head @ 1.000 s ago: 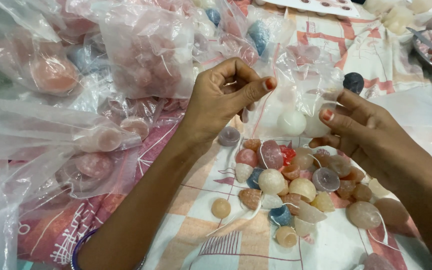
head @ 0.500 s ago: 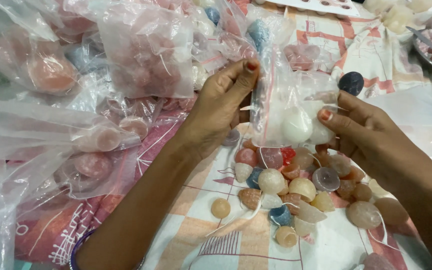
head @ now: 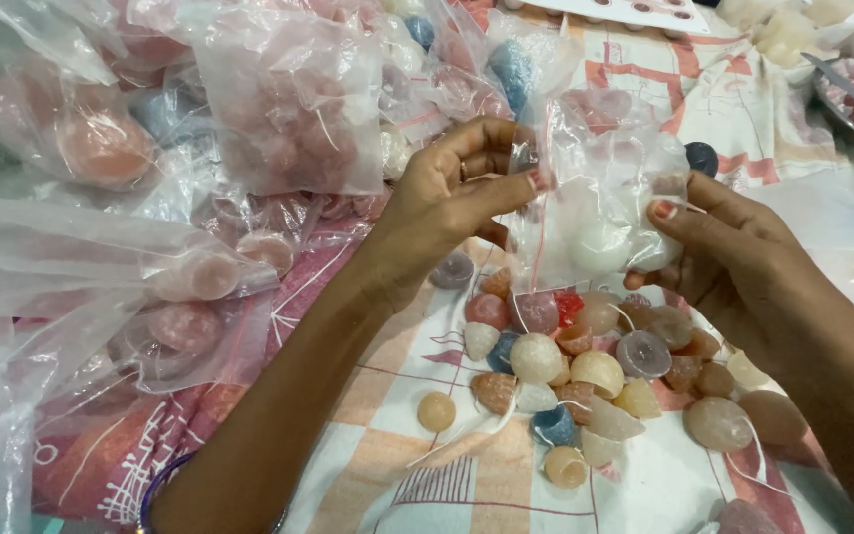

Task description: Sorting small decorative stones or artisanal objects and placing them into plastic bags.

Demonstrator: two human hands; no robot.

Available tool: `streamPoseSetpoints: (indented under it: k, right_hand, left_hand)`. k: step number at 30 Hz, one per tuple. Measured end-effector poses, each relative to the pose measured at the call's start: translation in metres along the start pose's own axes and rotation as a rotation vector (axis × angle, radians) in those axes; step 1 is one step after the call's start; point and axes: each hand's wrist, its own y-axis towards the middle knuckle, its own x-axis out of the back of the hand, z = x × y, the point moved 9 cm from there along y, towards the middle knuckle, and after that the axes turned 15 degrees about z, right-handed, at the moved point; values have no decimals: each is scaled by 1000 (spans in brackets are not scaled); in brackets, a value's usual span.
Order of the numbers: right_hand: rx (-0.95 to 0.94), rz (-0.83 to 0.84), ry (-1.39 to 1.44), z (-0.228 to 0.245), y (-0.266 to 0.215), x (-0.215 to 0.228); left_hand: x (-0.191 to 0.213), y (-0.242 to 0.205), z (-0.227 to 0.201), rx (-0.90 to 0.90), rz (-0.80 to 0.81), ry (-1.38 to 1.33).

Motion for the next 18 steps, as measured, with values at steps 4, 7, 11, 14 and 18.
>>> streamPoseSetpoints:
  k: [4, 7, 11, 14, 18]
  right_hand:
    - [-15, 28, 24, -1, 2, -6]
    - [-30, 42, 26, -1, 0, -9]
    - [-49, 50, 7, -2, -1, -10]
    - [-59, 73, 3, 2, -2, -17]
    - [-50, 97, -7, 0, -1, -16]
  left_hand:
    - [-4, 0, 1, 1, 75, 37]
    - [-8, 0, -1, -23, 117, 21]
    - [-9, 3, 4, -39, 112, 33]
    - [-11, 4, 4, 11, 80, 198]
    - [-12, 4, 5, 40, 51, 260]
